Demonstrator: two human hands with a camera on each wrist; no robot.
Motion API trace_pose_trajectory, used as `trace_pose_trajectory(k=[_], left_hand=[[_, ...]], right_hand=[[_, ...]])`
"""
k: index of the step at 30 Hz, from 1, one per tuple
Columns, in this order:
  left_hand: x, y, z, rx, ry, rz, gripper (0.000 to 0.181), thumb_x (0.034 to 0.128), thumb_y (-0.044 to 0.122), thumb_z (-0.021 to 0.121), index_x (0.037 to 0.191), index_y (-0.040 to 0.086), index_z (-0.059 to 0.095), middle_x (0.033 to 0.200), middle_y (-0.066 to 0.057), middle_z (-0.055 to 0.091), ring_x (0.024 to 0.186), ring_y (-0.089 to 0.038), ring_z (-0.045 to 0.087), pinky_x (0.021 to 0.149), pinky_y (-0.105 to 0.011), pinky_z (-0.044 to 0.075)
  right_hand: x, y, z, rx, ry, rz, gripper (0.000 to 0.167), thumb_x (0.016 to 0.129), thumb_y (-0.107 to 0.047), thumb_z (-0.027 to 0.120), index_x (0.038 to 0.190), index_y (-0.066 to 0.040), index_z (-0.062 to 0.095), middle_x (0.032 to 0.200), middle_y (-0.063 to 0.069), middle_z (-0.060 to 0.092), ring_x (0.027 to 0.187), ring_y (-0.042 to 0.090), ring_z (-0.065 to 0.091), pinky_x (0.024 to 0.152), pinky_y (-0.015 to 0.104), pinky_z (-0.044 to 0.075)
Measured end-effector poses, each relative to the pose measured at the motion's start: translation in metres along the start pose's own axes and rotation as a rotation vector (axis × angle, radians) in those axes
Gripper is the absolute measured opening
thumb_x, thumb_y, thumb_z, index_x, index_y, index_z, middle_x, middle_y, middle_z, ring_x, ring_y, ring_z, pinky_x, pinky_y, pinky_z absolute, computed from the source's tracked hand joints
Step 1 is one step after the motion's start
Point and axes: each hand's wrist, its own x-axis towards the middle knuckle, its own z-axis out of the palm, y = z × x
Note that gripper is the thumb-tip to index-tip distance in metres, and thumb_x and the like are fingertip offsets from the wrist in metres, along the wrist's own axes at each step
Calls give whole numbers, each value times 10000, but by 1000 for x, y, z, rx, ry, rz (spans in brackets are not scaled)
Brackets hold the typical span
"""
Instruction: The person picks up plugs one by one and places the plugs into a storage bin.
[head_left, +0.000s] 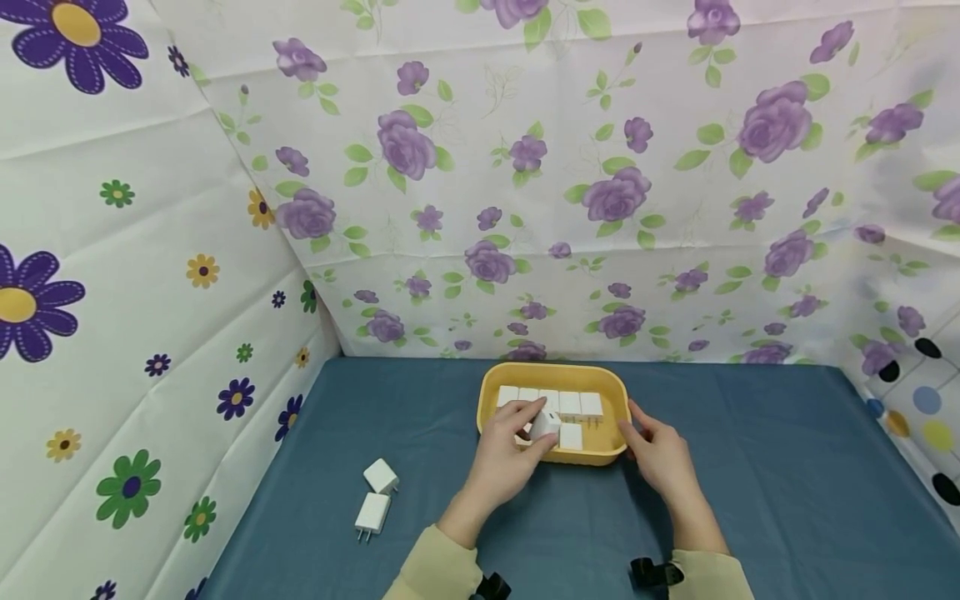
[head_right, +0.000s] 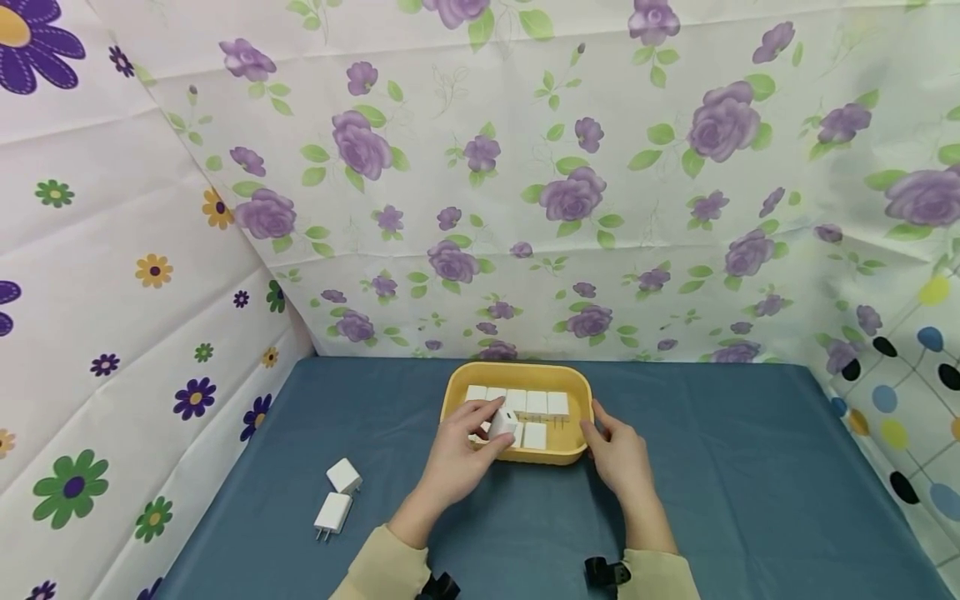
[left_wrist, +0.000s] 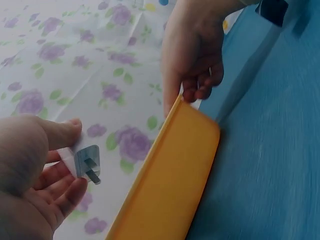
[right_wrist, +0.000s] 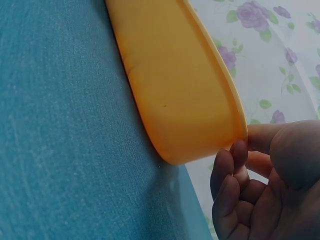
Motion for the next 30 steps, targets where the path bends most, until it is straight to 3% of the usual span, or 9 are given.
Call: trace_pose_trajectory(k=[5, 13, 18, 22, 30], left_hand=[[9, 4, 17, -61, 33, -30, 533, 994, 233, 808, 1486, 97, 652, 1165, -58, 684, 971, -139, 646, 765, -284, 581], [10, 2, 46, -117, 36, -150, 461, 991, 306, 808, 1395, 119, 689, 1052, -6, 666, 864, -105, 629, 735, -254, 546], [9, 1, 52, -117, 51, -175, 416, 992, 320, 806, 1348, 134, 695, 1044, -4, 656, 836, -121, 629, 717, -255, 532], [17, 1, 55, -115, 55, -199, 404, 993, 318, 803, 1321, 108, 695, 1041, -7, 651, 786, -107, 608, 690, -250, 517], [40, 4, 69, -46, -22, -253, 324, 1008, 343, 779, 1203, 99, 690, 1031, -31, 634, 691, -61, 501, 655, -248, 468]], right_hand=[[-1, 0, 0, -5, -3, -8, 644, 1114, -432, 585, 1679, -192, 391, 849, 88, 655, 707, 242, 582, 630, 372, 469], [-3, 1, 3, -6, 7, -29, 639, 1110, -416, 600, 1668, -168, 413, 803, 71, 652, 682, 239, 581, 622, 378, 464], [-3, 0, 3, 3, 11, -40, 635, 1110, -406, 601, 1666, -165, 413, 793, 73, 648, 675, 238, 575, 619, 372, 464], [-2, 0, 1, 2, 17, -61, 628, 1115, -396, 594, 1666, -156, 413, 800, 96, 655, 660, 240, 572, 610, 370, 464], [-2, 2, -1, -11, 13, -62, 635, 1114, -398, 591, 1671, -156, 404, 814, 105, 663, 660, 238, 575, 612, 372, 464]])
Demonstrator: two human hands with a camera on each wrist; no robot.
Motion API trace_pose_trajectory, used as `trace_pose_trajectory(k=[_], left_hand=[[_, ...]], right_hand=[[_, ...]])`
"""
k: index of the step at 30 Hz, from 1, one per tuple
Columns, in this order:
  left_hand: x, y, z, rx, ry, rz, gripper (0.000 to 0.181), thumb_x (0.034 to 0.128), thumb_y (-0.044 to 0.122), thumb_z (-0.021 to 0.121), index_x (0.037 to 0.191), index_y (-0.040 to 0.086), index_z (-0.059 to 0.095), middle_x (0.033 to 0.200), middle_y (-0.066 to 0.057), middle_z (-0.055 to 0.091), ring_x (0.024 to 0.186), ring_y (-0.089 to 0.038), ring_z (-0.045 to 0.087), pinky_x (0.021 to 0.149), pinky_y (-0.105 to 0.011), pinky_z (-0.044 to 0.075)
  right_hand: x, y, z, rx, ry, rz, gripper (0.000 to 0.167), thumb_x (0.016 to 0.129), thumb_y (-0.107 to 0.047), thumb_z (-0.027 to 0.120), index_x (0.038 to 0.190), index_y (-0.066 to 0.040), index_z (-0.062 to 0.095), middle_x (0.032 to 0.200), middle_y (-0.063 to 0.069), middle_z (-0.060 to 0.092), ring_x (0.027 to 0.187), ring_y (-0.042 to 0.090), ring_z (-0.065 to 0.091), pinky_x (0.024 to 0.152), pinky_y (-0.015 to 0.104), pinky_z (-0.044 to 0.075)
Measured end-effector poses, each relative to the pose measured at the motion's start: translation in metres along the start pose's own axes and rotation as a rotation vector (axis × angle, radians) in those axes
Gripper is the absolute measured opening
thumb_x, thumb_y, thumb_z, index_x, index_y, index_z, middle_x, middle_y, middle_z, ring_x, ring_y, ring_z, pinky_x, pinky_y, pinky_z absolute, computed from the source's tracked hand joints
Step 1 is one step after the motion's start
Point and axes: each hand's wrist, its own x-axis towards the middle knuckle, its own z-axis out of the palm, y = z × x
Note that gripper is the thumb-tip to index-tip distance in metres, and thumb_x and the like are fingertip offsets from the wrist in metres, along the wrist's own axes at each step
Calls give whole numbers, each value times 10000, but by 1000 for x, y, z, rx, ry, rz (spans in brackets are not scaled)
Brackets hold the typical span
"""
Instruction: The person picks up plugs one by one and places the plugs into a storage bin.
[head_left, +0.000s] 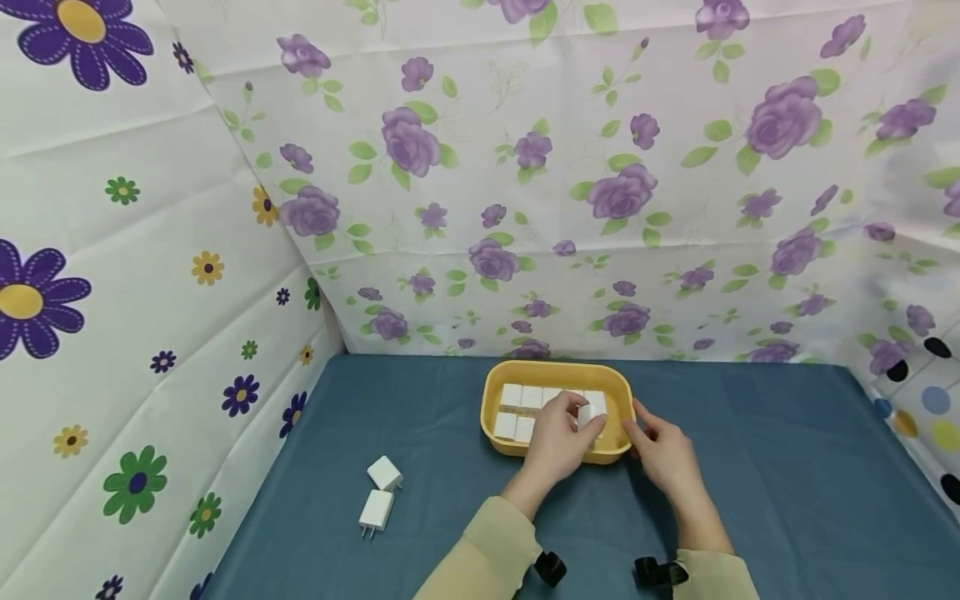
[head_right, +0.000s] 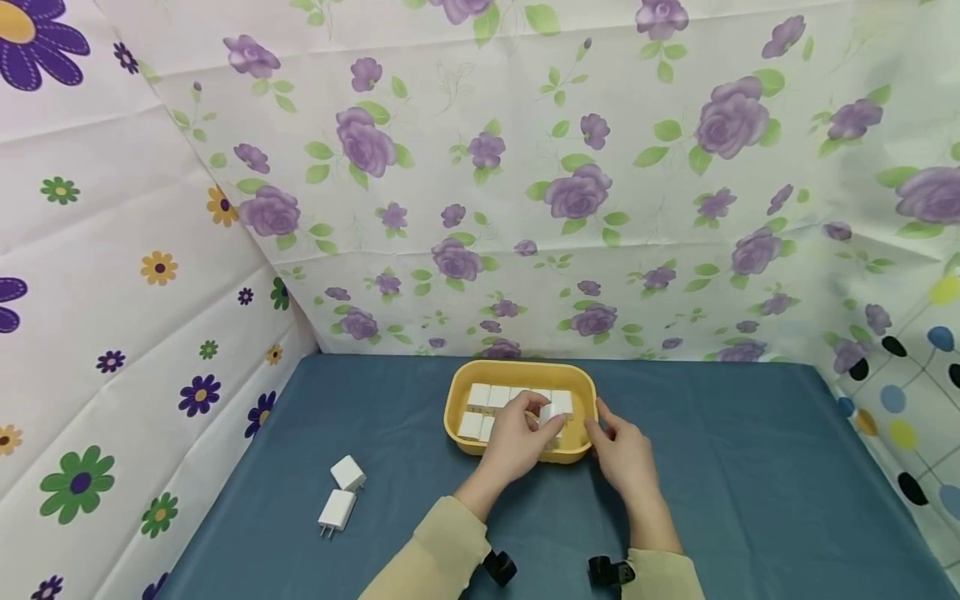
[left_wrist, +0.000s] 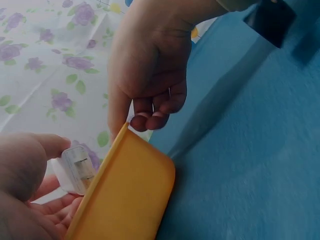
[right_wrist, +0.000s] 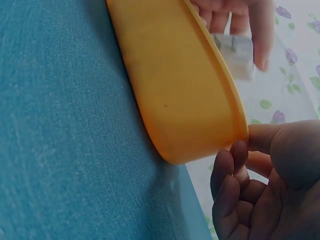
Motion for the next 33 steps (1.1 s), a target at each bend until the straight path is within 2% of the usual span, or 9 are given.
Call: trace_pose_trajectory(k=[7, 14, 21, 28, 33], left_hand=[[13, 7, 18, 102, -57, -68, 264, 1007, 324, 777, 1152, 125, 680, 954, -4, 594, 741, -123, 502, 673, -286, 452], [18, 9, 33, 332, -49, -129, 303, 945, 389, 844, 1029, 156, 669, 943, -12, 583, 753, -145, 529, 660, -293, 491], [24, 12, 39, 520, -87, -156, 328, 920, 393, 856, 1046, 116, 733, 942, -49, 642, 797, -209, 633, 657, -324, 542], [32, 16, 41, 620, -147, -225, 333, 898, 421, 856, 917, 115, 725, 941, -78, 641, 758, -217, 606, 624, -342, 515], [34, 14, 43, 626, -158, -248, 355, 900, 449, 849, 839, 129, 707, 983, -88, 654, 762, -221, 606, 611, -343, 516]], right_hand=[[1, 1, 0, -14, -2, 13, 644, 1117, -423, 576, 1676, -158, 394, 809, 110, 658, 645, 237, 561, 592, 367, 451], [1, 0, 0, -10, -7, 1, 646, 1115, -423, 580, 1672, -149, 401, 787, 80, 649, 645, 235, 564, 601, 363, 454], [1, 1, 0, -14, -7, 9, 648, 1114, -435, 577, 1674, -161, 400, 784, 85, 652, 636, 229, 570, 587, 362, 454], [2, 1, 1, -19, -7, 2, 642, 1114, -430, 578, 1672, -162, 405, 788, 93, 656, 631, 235, 568, 579, 365, 446], [2, 2, 1, -15, 3, 10, 642, 1113, -424, 584, 1670, -159, 407, 790, 83, 657, 645, 232, 570, 586, 362, 449]])
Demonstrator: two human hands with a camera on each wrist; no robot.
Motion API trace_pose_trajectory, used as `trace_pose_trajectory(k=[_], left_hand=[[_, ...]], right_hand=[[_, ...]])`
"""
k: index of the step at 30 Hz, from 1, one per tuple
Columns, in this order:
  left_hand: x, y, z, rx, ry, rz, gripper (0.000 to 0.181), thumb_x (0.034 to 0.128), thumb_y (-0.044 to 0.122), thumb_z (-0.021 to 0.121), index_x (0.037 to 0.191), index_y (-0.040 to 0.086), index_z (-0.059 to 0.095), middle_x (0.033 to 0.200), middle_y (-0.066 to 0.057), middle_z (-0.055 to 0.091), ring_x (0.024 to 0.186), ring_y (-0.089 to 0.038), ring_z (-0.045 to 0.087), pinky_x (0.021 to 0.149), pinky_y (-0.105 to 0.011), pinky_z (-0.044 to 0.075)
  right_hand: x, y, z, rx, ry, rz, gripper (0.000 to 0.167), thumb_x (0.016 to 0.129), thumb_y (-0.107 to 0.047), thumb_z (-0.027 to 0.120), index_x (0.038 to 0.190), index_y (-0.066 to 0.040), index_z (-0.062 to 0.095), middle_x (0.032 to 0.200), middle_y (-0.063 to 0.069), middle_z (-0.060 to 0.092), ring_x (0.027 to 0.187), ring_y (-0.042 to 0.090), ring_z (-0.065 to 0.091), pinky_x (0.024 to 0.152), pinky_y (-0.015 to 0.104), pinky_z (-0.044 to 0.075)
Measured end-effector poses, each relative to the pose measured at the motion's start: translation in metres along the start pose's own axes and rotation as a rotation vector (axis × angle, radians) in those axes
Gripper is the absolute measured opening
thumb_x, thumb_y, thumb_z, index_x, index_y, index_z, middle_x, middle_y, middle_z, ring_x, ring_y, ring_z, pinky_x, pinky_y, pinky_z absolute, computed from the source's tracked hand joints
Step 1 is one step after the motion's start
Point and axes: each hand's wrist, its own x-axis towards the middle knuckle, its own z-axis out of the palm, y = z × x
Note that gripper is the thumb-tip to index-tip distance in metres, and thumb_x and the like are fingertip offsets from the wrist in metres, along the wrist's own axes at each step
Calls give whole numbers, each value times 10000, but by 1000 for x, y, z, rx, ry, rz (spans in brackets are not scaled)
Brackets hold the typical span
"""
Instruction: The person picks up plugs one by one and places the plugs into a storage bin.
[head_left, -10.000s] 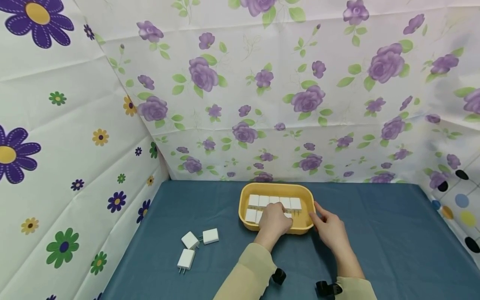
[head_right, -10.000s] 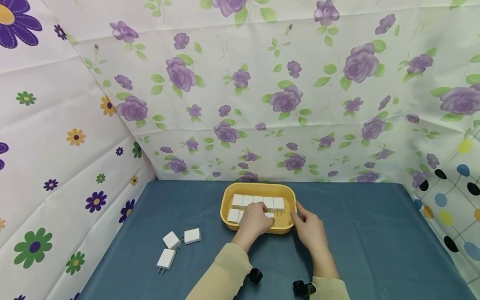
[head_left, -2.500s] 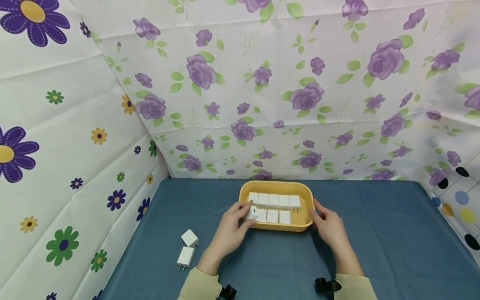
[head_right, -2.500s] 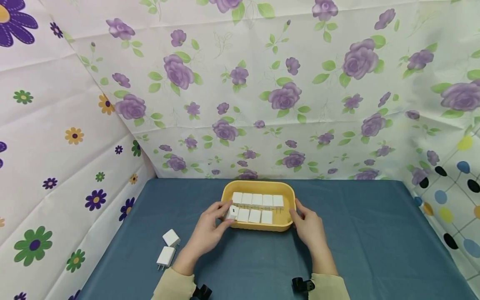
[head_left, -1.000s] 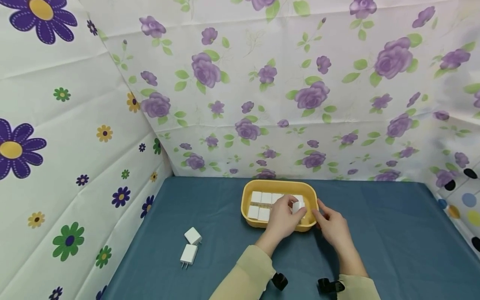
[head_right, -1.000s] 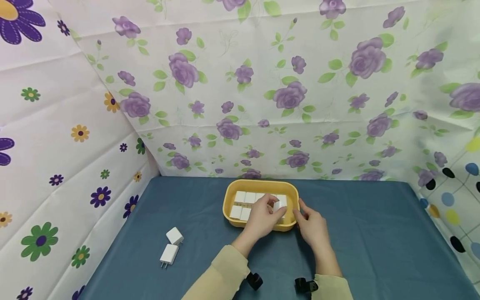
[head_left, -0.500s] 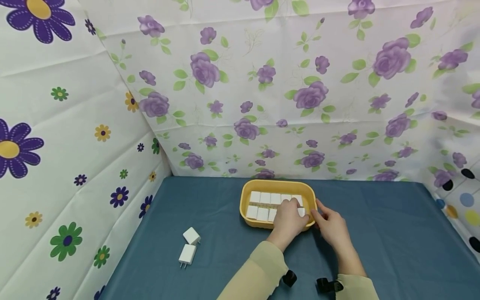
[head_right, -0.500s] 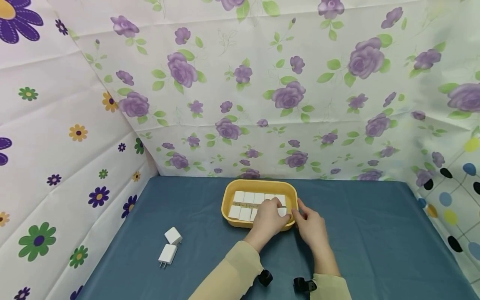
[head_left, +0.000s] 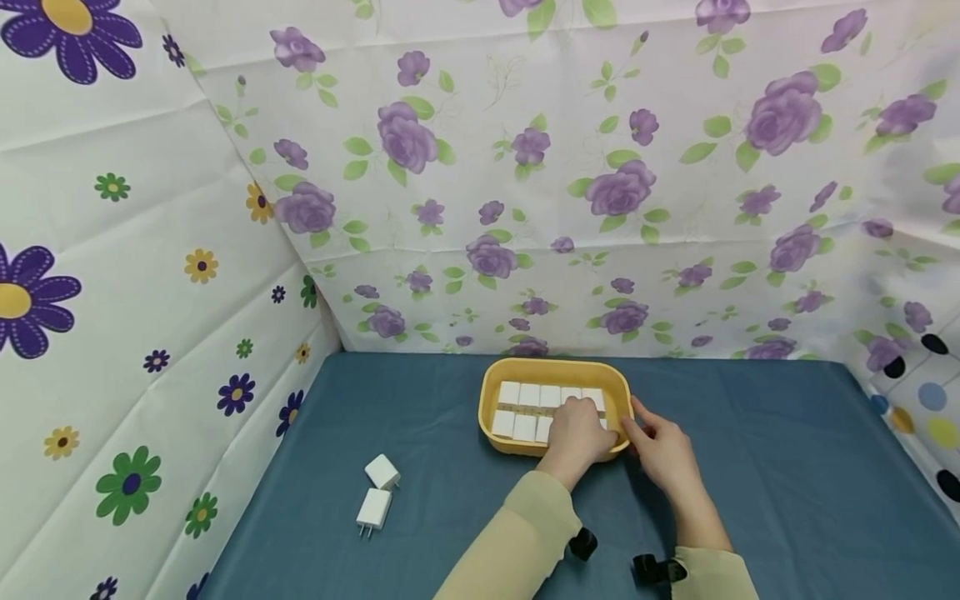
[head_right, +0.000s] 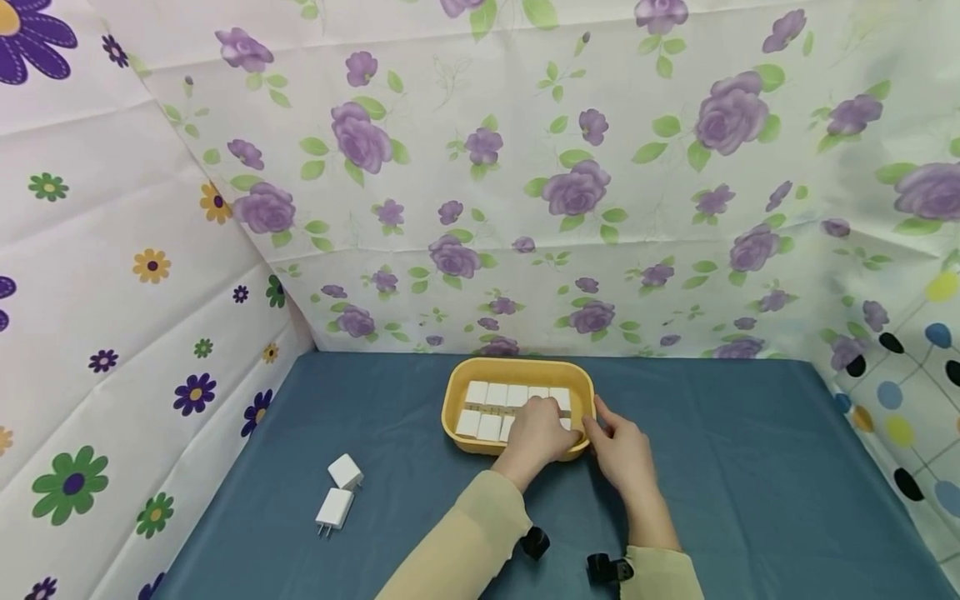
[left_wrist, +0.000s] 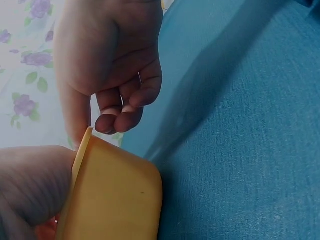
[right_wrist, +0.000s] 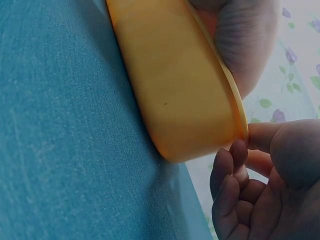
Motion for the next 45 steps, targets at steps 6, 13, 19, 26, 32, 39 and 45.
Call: trace_pose_trajectory(k=[6, 13, 19, 26, 32, 39, 45], left_hand=[[-3, -1, 0, -23, -3, -20, 406, 907, 524, 829, 867, 138, 711, 1023, -96, 652, 780, -230, 610, 611, -352, 521], [-7, -4, 3, -90, 18, -51, 338, 937, 501, 802, 975, 168, 758, 1047, -60, 650, 798, -207, 606, 581, -372, 516], [-9, -6, 6, -89, 56, -36, 335, 941, 505, 798, 1072, 197, 787, 1031, -14, 652, 875, -187, 640, 630, -352, 546], [-9, -6, 8, -82, 73, -25, 302, 944, 494, 799, 1047, 213, 762, 974, 9, 621, 837, -173, 618, 608, -342, 525], [-9, -7, 10, -88, 122, 12, 273, 948, 460, 806, 1086, 228, 762, 973, 34, 626, 840, -152, 625, 613, -327, 523], [-12, -11, 10, -118, 214, 128, 288, 968, 379, 805, 1218, 237, 780, 1029, 60, 659, 891, -123, 652, 648, -287, 538], [-17, -18, 9, -127, 239, 278, 301, 1005, 362, 768, 1282, 246, 761, 1044, 60, 636, 885, -93, 590, 651, -228, 491]], right_hand=[[0, 0, 0, 4, 4, 2, 641, 1112, -427, 584, 1670, -166, 408, 792, 74, 652, 651, 230, 571, 586, 358, 452], [-1, -1, 0, 9, 3, 1, 637, 1112, -430, 586, 1670, -178, 411, 771, 61, 644, 639, 230, 575, 580, 356, 460], [-1, -2, 1, 10, -2, 3, 639, 1111, -430, 589, 1668, -169, 416, 775, 78, 648, 641, 229, 571, 581, 354, 456], [-1, -2, 1, 4, -3, 6, 636, 1111, -423, 592, 1668, -172, 414, 782, 96, 655, 639, 223, 571, 583, 350, 458], [-1, -2, 1, 3, -3, 0, 634, 1114, -426, 585, 1669, -172, 412, 779, 99, 656, 623, 223, 566, 572, 350, 453], [0, -2, 0, -4, -2, -8, 635, 1113, -422, 585, 1668, -164, 413, 776, 95, 654, 623, 227, 567, 575, 358, 455], [0, 0, -1, -1, -5, -16, 638, 1118, -423, 577, 1671, -158, 403, 776, 95, 652, 627, 226, 566, 580, 355, 458]])
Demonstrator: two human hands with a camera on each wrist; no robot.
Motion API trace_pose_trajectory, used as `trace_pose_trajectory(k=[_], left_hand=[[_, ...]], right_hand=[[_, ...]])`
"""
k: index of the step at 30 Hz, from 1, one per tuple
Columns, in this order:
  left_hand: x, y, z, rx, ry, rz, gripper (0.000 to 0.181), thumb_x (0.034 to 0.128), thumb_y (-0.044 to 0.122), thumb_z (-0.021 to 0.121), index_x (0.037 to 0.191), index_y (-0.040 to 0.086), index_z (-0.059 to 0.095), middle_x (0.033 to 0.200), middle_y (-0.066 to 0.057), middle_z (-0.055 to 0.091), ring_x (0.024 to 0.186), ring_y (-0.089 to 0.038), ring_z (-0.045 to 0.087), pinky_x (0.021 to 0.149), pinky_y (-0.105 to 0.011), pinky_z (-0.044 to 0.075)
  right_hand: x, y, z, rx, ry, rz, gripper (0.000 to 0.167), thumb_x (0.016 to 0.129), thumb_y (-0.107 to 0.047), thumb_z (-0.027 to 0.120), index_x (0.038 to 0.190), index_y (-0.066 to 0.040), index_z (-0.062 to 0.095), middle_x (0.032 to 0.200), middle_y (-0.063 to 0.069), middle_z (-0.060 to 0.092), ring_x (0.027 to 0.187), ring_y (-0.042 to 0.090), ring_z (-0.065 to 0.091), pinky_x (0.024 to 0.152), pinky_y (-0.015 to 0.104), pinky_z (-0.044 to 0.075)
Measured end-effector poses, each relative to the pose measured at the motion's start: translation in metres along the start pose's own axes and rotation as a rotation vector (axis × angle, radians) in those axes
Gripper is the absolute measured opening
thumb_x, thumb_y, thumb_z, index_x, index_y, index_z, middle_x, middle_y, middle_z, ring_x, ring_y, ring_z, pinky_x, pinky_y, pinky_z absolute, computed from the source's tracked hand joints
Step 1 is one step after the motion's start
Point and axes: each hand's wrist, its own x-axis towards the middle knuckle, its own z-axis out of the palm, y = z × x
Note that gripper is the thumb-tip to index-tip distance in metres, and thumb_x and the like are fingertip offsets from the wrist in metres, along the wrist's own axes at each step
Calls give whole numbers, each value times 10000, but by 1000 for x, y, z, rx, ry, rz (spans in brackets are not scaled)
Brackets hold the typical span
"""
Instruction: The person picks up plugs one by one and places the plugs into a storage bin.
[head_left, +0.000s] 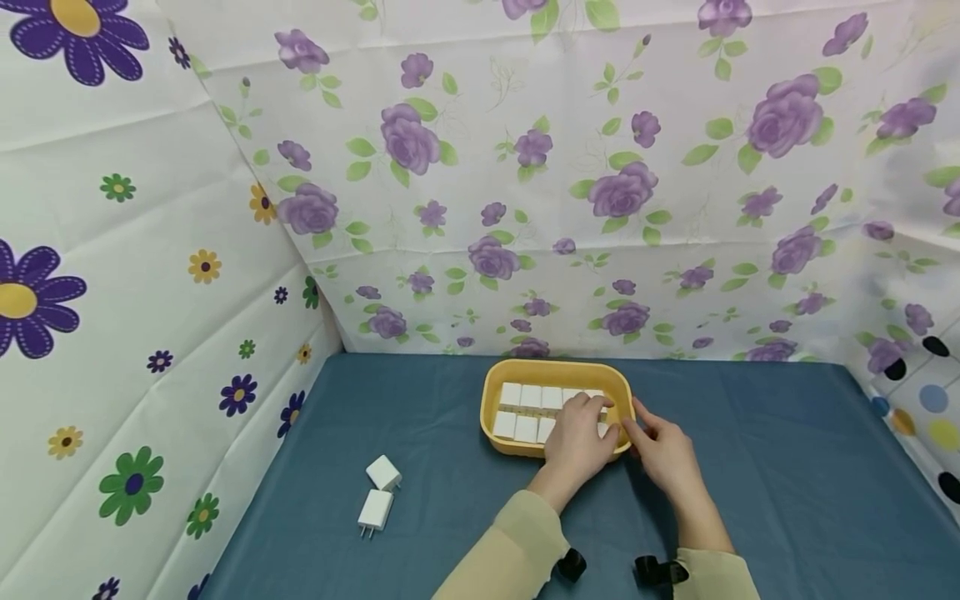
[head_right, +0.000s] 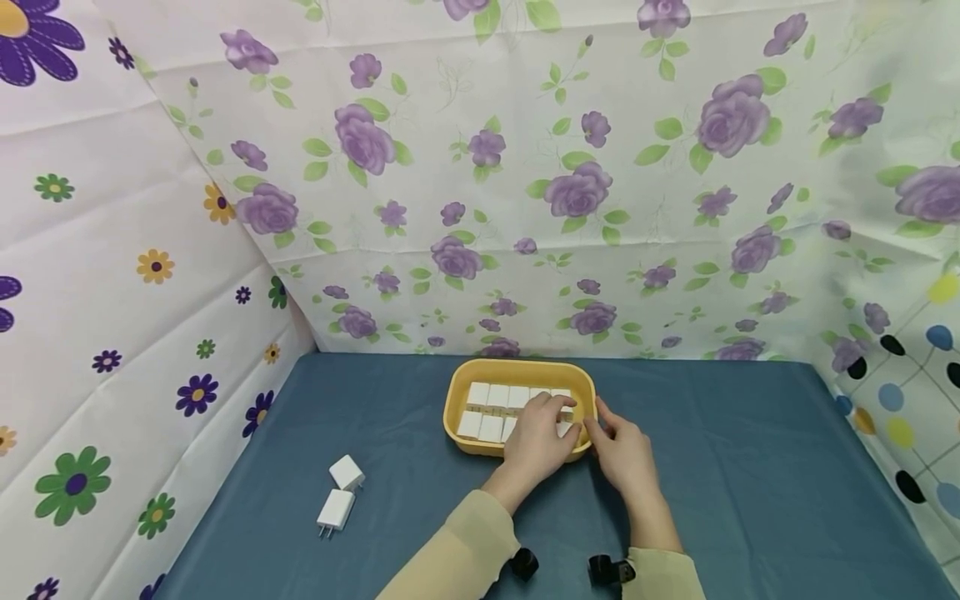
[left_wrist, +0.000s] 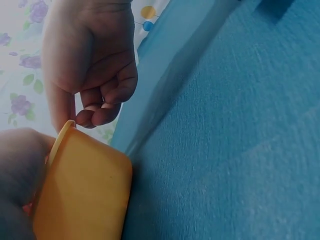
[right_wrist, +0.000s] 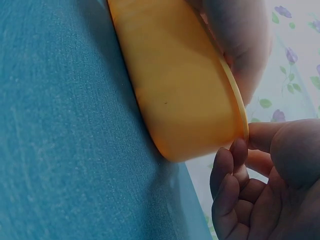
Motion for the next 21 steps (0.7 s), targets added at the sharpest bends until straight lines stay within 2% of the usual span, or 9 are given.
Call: trace_pose_trajectory(k=[4, 7, 9, 11, 14, 16, 19, 21], left_hand=[[-5, -5, -6, -105, 7, 82, 314, 1019, 307, 756, 1314, 202, 751, 1048, 11, 647, 866, -71, 544, 689, -207, 466], [-11, -10, -15, -179, 22, 110, 322, 1019, 267, 761, 1325, 168, 748, 1059, -36, 659, 888, -97, 547, 745, -243, 486], [-15, -15, -21, -174, 46, 105, 326, 1020, 270, 759, 1331, 175, 745, 1100, -35, 657, 952, -128, 570, 816, -292, 512], [-19, -21, -28, -142, 79, 93, 337, 1018, 277, 759, 1341, 182, 738, 1194, -38, 648, 1081, -174, 591, 928, -361, 522], [-24, -32, -40, -111, 132, 82, 362, 1008, 264, 766, 1356, 171, 726, 1339, -49, 608, 1271, -247, 566, 1067, -455, 478], [-28, -40, -52, -112, 157, 85, 382, 1000, 248, 772, 1365, 150, 717, 1393, -68, 583, 1331, -285, 544, 1089, -493, 462], [-35, -55, -74, -123, 187, 97, 408, 988, 221, 783, 1374, 108, 712, 1400, -100, 583, 1315, -319, 558, 1063, -530, 473], [-40, -67, -89, -93, 205, 100, 420, 985, 225, 787, 1374, 87, 712, 1383, -117, 598, 1287, -332, 578, 1039, -546, 485]], right_hand=[[0, 1, 0, -2, -3, -8, 641, 1117, -426, 576, 1668, -148, 406, 773, 97, 652, 625, 228, 564, 589, 354, 457], [-1, 2, 0, -1, -6, -5, 645, 1116, -427, 577, 1669, -145, 404, 774, 89, 650, 630, 230, 564, 606, 360, 458], [-2, 2, 0, 4, -7, 5, 641, 1116, -425, 578, 1671, -155, 403, 779, 85, 652, 640, 233, 566, 615, 365, 460], [-2, 1, 0, 7, -10, 14, 644, 1117, -425, 577, 1675, -161, 395, 785, 86, 652, 647, 235, 566, 618, 371, 459], [-2, 1, -1, 7, -12, 19, 643, 1117, -428, 576, 1678, -174, 390, 793, 87, 652, 652, 240, 561, 617, 375, 455], [-2, 0, -1, 11, -12, 20, 643, 1117, -432, 575, 1680, -184, 387, 797, 85, 648, 652, 242, 554, 617, 376, 449], [-1, -1, 0, 18, -12, 24, 639, 1116, -438, 573, 1681, -203, 388, 802, 85, 645, 649, 244, 547, 612, 372, 447], [-1, -1, 0, 23, -11, 28, 638, 1115, -436, 576, 1678, -200, 392, 805, 81, 649, 654, 240, 555, 611, 369, 454]])
